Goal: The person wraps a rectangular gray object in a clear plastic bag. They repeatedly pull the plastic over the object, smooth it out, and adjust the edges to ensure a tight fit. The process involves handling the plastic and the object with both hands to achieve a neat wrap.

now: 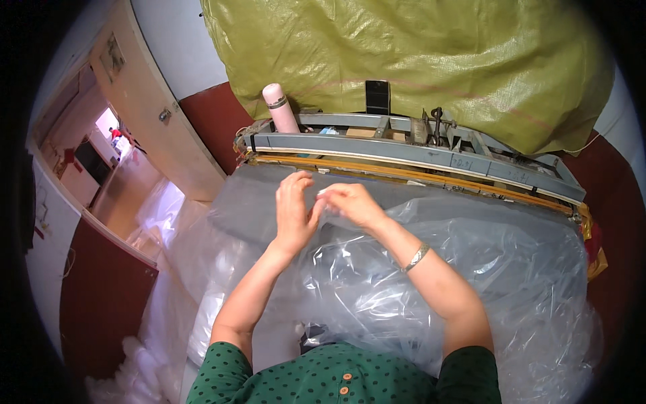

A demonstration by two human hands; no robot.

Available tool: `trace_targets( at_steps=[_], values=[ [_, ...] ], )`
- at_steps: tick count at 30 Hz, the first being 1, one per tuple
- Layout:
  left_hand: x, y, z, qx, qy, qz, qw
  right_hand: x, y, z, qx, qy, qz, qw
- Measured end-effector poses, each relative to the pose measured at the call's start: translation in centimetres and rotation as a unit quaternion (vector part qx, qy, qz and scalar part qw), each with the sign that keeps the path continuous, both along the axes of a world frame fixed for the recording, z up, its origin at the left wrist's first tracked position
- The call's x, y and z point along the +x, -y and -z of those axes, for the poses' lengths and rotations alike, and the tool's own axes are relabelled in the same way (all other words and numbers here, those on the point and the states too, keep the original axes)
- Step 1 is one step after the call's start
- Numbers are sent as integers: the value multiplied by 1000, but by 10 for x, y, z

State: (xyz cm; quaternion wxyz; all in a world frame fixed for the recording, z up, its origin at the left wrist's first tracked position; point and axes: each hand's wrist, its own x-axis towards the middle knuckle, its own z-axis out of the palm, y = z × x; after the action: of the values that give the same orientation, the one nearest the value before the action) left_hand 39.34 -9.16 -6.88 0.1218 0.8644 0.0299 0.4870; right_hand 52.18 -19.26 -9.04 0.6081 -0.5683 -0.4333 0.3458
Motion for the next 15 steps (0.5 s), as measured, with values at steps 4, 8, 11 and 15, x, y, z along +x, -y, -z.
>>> trace_targets(
  at_steps=[4, 8, 11, 15],
  values=[
    [-28, -54, 48, 9, -198, -30, 980, 99, 63, 75, 225, -215, 123, 942],
    [-121, -97, 70, 17, -350, -115, 929, 217, 254, 112, 78, -106, 531, 837],
    [-143, -73, 102, -71, -417, 29, 906, 294, 531, 154, -85, 256, 676, 686],
    [-150, -37, 74, -227, -419, 42, 878, 235, 583, 135, -404, 309, 684, 522]
  ],
)
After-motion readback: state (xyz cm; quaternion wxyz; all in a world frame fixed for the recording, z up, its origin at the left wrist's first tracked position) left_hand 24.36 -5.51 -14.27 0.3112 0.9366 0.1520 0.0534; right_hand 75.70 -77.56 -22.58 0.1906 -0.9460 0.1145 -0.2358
